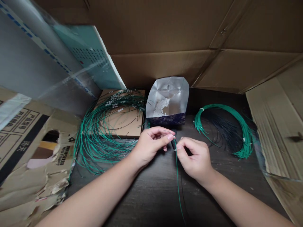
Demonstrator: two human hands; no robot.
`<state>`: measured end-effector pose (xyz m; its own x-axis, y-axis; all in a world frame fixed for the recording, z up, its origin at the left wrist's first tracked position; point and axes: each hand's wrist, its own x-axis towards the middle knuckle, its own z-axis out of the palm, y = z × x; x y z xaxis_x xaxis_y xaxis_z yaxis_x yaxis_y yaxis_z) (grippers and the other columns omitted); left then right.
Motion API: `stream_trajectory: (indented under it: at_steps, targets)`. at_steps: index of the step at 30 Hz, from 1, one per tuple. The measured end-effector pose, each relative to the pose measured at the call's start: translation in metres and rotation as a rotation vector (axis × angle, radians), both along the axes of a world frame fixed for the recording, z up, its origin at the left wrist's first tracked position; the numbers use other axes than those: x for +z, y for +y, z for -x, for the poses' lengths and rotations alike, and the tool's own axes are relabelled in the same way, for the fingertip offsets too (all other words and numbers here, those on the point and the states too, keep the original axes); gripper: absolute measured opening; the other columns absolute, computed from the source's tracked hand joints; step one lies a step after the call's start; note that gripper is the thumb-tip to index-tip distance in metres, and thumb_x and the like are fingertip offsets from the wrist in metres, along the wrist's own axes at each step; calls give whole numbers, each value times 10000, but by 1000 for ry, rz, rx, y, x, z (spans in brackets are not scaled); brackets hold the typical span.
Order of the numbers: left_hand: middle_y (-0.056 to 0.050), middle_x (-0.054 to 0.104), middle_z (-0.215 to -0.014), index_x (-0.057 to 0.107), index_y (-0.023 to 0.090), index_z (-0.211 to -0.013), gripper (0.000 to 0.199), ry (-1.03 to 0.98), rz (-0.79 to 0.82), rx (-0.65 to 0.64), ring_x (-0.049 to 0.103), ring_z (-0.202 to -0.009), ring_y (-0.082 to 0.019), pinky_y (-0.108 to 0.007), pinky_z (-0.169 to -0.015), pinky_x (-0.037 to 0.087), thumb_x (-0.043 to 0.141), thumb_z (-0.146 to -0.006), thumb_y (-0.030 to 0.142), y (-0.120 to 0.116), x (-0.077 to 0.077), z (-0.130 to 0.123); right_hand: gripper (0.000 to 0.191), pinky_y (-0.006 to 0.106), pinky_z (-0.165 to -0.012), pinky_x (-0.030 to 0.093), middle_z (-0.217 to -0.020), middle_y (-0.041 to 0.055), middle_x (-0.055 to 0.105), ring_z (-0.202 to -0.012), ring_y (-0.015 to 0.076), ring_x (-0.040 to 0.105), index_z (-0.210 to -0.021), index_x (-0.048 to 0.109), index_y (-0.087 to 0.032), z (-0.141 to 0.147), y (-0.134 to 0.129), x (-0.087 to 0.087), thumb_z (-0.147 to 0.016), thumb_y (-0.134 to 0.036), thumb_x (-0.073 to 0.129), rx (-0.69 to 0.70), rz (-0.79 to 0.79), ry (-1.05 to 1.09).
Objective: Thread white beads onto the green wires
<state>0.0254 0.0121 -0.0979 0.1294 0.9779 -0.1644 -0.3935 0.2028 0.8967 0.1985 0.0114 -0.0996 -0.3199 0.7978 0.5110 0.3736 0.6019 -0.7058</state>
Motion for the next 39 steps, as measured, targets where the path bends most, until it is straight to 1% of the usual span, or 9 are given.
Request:
stream_trajectory:
  at_steps: [4, 13, 19, 23, 29, 33, 39]
  targets:
    - [-43, 760, -785, 827, 145, -878, 335, 27, -2, -2, 555, -523, -70, -200, -489, 471, 946, -702, 404, 0, 0, 0, 304, 239, -488, 351, -540, -41, 491, -478, 97, 456, -625, 511, -213, 1, 0, 0, -921, -151, 543, -14, 6, -5]
    - [-27, 737, -736, 826, 145, -860, 320, 74, -26, -2, 549, -509, -70, -193, -476, 462, 939, -704, 400, -1, 3, 0, 315, 228, -490, 333, -540, -56, 444, -473, 83, 426, -623, 487, -210, 1, 0, -1, -925, -140, 546, -10, 1, 0]
    - [-25, 725, -732, 821, 144, -884, 347, 124, -32, 34, 544, -518, -68, -189, -482, 461, 943, -698, 410, -3, 4, -3, 303, 225, -487, 348, -536, -54, 456, -471, 87, 440, -620, 475, -216, 0, -1, 0, -903, -126, 538, 8, -2, -2]
    - [-14, 698, -724, 807, 145, -885, 384, 127, -30, 43, 543, -536, -73, -187, -474, 461, 959, -667, 422, -4, 4, -4, 307, 228, -487, 336, -534, -54, 448, -468, 87, 435, -614, 455, -218, 0, 0, 0, -899, -131, 528, 13, 7, 21]
    - [-27, 716, -751, 803, 142, -900, 400, 138, -14, 21, 538, -536, -70, -188, -480, 460, 955, -670, 432, -4, 4, -4, 316, 237, -477, 295, -538, -59, 418, -465, 86, 394, -633, 457, -218, -2, 1, 0, -934, -165, 533, -6, 45, 71]
    - [-19, 712, -732, 799, 149, -880, 375, 101, -23, 13, 537, -540, -72, -182, -477, 463, 952, -678, 426, -3, 4, -3, 318, 235, -486, 304, -536, -59, 421, -466, 85, 403, -621, 449, -217, -3, 0, -1, -920, -144, 528, 22, 28, 45]
    - [-13, 701, -717, 783, 145, -856, 387, 105, -7, -2, 533, -527, -69, -181, -473, 455, 949, -675, 444, -3, 6, -2, 317, 236, -480, 320, -519, -53, 440, -454, 91, 418, -600, 458, -219, -3, 0, 0, -901, -154, 532, 1, 35, 13]
